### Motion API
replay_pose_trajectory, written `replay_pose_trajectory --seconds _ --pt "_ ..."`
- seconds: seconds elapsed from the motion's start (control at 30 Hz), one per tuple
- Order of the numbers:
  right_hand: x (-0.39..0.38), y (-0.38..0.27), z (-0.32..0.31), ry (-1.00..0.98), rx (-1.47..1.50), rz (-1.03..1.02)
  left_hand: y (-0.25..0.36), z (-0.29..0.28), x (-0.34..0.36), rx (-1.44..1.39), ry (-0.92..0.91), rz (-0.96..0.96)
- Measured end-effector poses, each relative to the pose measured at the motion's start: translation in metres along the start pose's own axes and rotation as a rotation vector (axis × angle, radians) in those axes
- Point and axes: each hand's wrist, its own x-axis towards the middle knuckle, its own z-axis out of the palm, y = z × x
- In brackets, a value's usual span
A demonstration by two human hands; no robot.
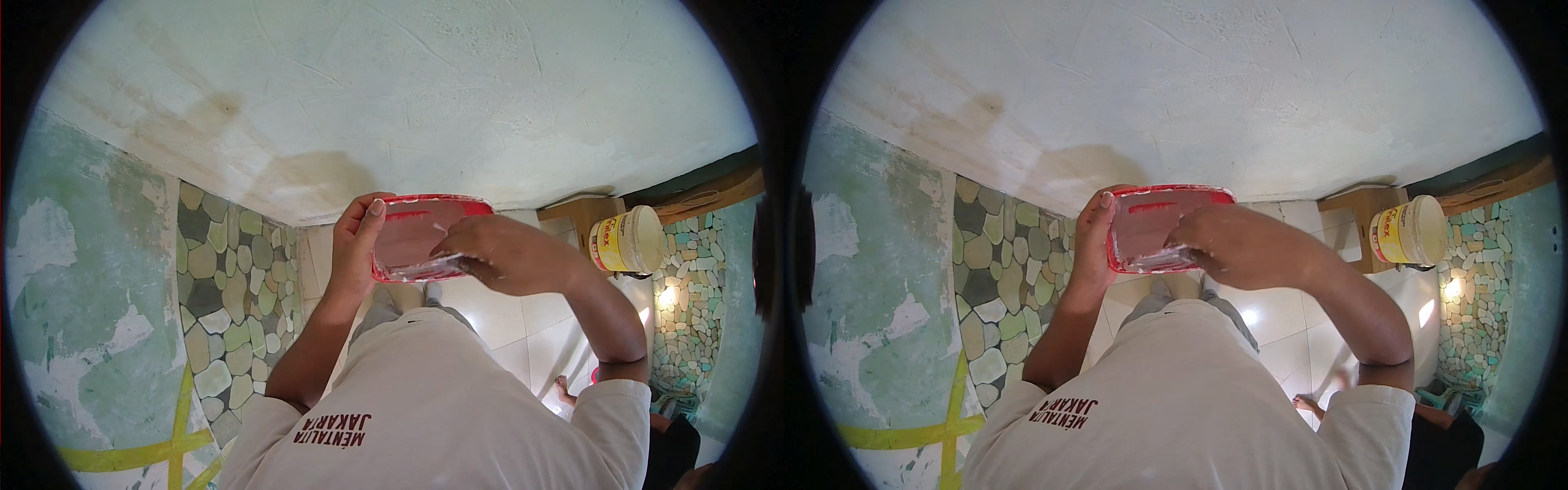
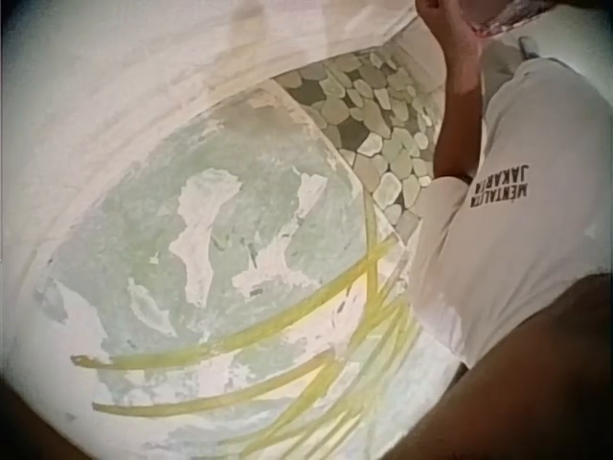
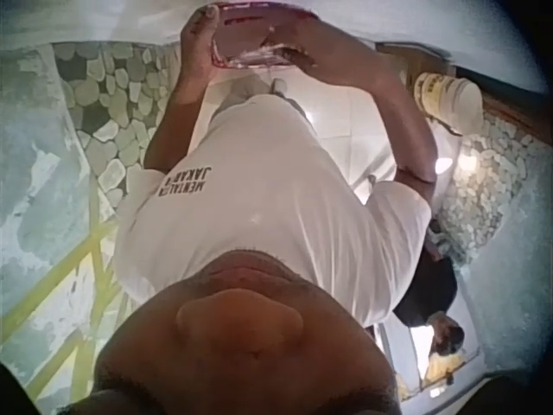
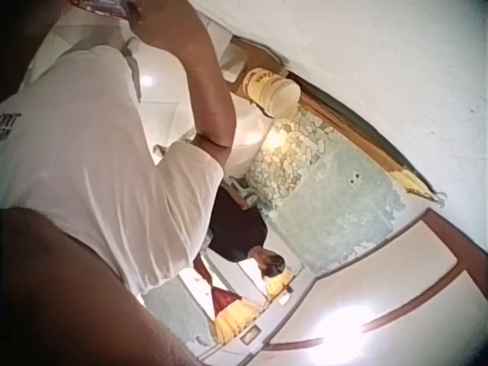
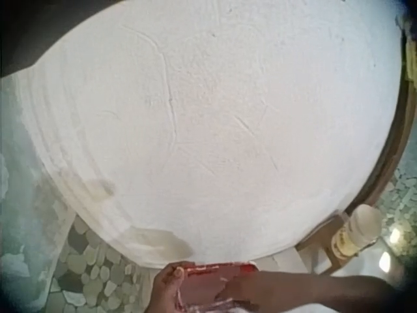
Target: Applying and smoothing white wall putty onto a textured wall using a putty knife.
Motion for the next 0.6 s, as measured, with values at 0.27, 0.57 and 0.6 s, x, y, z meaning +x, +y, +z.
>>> replay_pose_trajectory --seconds 0.27,0.57,0.6 --pt "-0.027 0.021 -0.012 -0.009 0.070 -0.020 -0.020 0.028 0.003 -0.016 0.020 -0.002" --pt "-0.050 0.039 -0.018 0.091 0.054 0.008 -0.032 0.049 0.008 -0.017 0.043 -0.029" --pt "-0.051 0.043 -0.012 0.096 0.056 -0.031 -0.033 0.052 0.008 -0.037 0.046 -0.032"
